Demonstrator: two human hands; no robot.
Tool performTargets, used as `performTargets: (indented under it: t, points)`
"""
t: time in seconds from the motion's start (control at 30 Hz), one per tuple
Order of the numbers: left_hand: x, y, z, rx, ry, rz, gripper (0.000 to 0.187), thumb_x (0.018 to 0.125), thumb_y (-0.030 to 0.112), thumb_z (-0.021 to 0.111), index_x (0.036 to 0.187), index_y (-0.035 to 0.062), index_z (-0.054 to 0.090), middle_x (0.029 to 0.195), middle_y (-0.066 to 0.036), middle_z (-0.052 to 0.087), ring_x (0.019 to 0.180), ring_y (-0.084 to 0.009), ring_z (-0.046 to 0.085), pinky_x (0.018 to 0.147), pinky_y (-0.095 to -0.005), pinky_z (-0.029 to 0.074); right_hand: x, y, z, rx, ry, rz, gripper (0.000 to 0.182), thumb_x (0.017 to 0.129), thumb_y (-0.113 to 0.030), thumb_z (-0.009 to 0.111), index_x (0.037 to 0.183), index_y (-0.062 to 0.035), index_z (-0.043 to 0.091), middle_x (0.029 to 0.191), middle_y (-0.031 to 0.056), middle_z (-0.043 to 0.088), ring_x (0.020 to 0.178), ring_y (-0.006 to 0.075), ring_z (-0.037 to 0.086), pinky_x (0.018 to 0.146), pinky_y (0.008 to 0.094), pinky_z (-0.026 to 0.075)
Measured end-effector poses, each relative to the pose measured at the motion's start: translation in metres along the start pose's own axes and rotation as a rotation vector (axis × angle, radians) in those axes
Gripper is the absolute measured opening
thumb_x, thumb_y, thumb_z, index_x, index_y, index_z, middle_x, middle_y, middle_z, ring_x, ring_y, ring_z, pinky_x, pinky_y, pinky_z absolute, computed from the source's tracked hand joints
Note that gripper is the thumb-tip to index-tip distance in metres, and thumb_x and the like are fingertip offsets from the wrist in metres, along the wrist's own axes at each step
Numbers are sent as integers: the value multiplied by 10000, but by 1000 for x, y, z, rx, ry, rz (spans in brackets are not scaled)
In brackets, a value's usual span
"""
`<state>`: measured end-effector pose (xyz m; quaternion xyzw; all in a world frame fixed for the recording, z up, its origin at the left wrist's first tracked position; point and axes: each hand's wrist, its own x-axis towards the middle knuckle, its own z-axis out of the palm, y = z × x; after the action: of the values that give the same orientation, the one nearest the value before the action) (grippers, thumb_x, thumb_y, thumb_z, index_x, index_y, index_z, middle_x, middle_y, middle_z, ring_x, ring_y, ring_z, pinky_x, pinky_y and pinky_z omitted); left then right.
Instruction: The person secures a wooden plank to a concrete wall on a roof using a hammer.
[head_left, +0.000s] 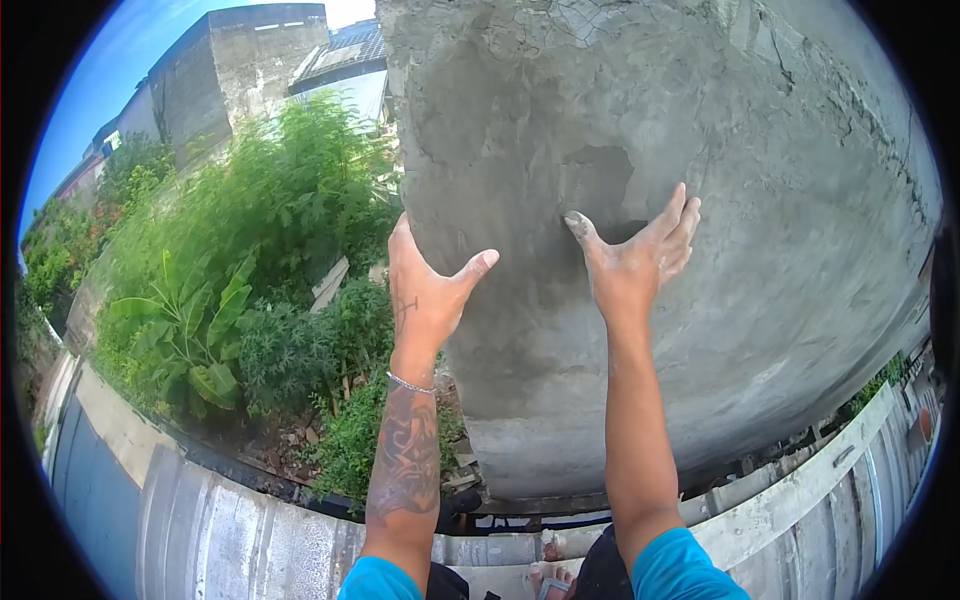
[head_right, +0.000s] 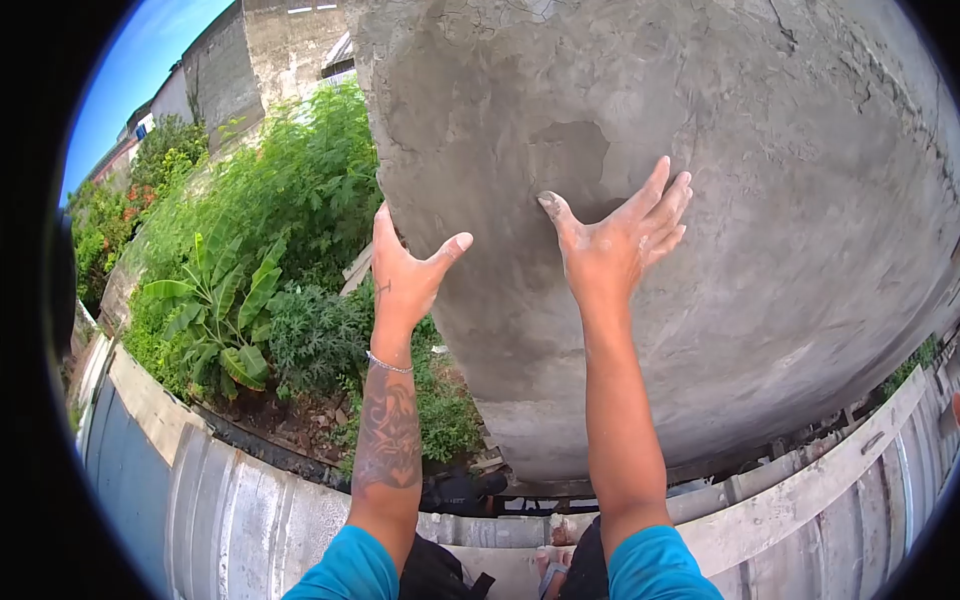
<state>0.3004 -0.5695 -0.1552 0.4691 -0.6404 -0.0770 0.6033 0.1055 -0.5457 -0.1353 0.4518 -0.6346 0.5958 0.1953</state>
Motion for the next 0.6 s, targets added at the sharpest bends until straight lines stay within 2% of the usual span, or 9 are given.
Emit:
performTargets:
  t: [0.17, 0.37, 0.47, 0.57, 0.6]
  points:
    - [-2, 4, 11, -76, 30, -17, 908, 654, 339, 859, 1292, -66, 356, 1254, -197, 479, 1162, -279, 487, 992, -389, 383, -2, -5, 9, 18, 10, 64, 1266, 599, -587, 796, 1460, -8, 70, 1491, 301, 44, 1404, 436, 15, 1088, 617, 69]
    - [-3, 5, 18, -142, 70, 20, 853, 695, 306, 842, 1289, -66, 355, 1251, -187, 483, 1162, -259, 481, 989, -369, 384, 0, -5, 14, 94, 15, 65, 1262, 604, -543, 817, 1456, 3, 63, 1491, 316, 0, 1401, 448, -35, 1080, 628, 59]
    - [-4, 0, 17, -108, 49, -43, 956, 677, 345, 837, 1327, -97, 293, 1268, -255, 457, 1203, -343, 449, 1009, -419, 360, -1, -2, 20, 89, 44, 44, 1254, 610, -513, 826, 1456, 5, 59, 1491, 322, -7, 1399, 454, -35, 1075, 631, 46]
    - [-5, -1, 16, -80, 60, 3, 851, 710, 309, 832, 1299, -71, 350, 1259, -191, 486, 1163, -261, 488, 989, -366, 386, -2, 2, 23, 117, 51, 16, 1246, 621, -507, 823, 1456, 6, 54, 1491, 323, -19, 1400, 452, -49, 1067, 638, 29]
    - [-5, -1, 15, -88, 48, -2, 850, 712, 308, 831, 1300, -72, 349, 1258, -192, 488, 1162, -261, 490, 989, -366, 386, -2, 3, 22, 125, 36, 14, 1243, 623, -505, 822, 1456, 6, 54, 1492, 322, -24, 1400, 451, -53, 1065, 638, 26]
